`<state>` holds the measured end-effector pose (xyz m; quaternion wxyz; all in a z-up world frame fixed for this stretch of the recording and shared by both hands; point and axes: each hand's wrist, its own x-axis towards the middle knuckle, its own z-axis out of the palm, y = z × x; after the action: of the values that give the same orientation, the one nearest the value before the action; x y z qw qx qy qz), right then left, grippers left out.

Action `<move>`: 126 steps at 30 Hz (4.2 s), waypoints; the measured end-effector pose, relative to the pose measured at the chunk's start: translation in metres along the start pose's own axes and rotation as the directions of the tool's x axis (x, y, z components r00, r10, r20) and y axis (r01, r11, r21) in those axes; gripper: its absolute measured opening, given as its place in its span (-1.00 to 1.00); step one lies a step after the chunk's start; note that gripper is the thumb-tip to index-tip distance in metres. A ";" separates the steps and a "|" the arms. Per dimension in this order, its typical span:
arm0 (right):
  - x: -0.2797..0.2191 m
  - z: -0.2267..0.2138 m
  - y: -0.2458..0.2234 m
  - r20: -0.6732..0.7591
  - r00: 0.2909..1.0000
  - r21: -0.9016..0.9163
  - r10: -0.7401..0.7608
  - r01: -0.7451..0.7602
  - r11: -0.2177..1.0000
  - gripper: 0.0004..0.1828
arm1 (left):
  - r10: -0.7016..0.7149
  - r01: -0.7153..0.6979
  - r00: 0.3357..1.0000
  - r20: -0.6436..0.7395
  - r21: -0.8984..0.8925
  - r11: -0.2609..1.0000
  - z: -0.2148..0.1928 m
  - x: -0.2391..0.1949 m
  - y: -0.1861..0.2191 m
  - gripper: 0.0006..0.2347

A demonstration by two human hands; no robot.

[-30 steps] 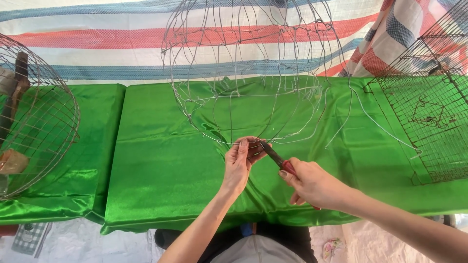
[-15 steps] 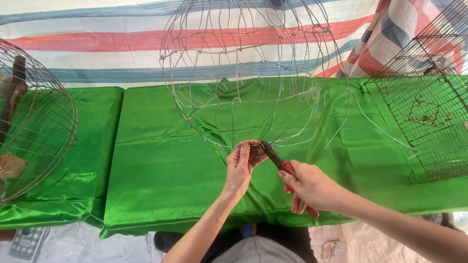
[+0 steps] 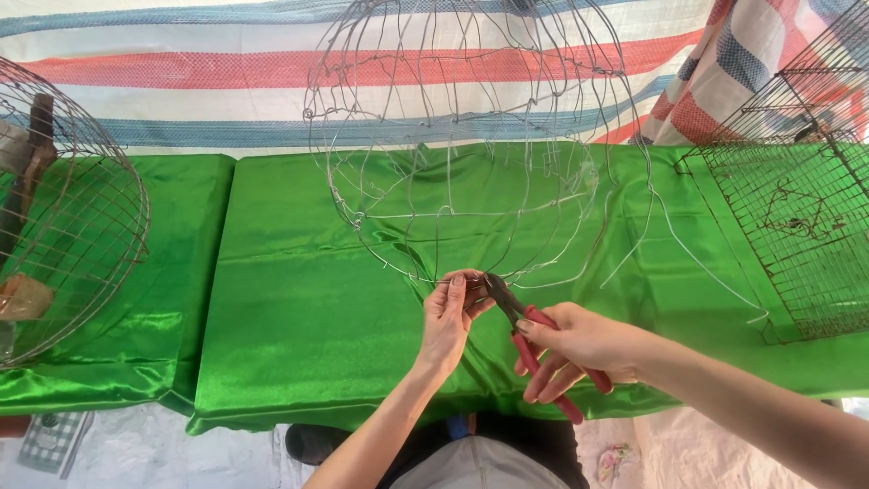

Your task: Shaping and assembling a wire frame structure using pliers and wire.

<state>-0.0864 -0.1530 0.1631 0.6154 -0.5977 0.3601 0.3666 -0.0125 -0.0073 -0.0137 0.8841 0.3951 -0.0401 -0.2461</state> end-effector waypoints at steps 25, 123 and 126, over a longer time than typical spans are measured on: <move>0.052 -0.018 0.025 0.122 0.992 0.079 -0.023 0.013 0.997 -0.49 | 0.020 -0.014 0.997 -0.073 0.086 0.996 -0.016 -0.007 -0.011 -0.74; 0.085 -0.068 -0.019 -0.147 0.292 -0.357 -0.945 0.875 0.326 -0.55 | 0.061 -0.033 0.872 -0.487 0.066 0.997 -0.093 0.003 0.068 -0.73; 0.103 -0.063 -0.014 -0.079 0.321 -0.319 -0.944 0.889 0.329 -0.54 | 0.063 -0.020 0.860 -0.507 0.089 0.996 -0.102 0.002 0.062 -0.73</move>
<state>-0.0257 -0.2138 0.0767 0.5937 -0.7994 -0.0126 -0.0910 0.0415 0.0963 -0.0389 0.8517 0.4805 0.1763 -0.1123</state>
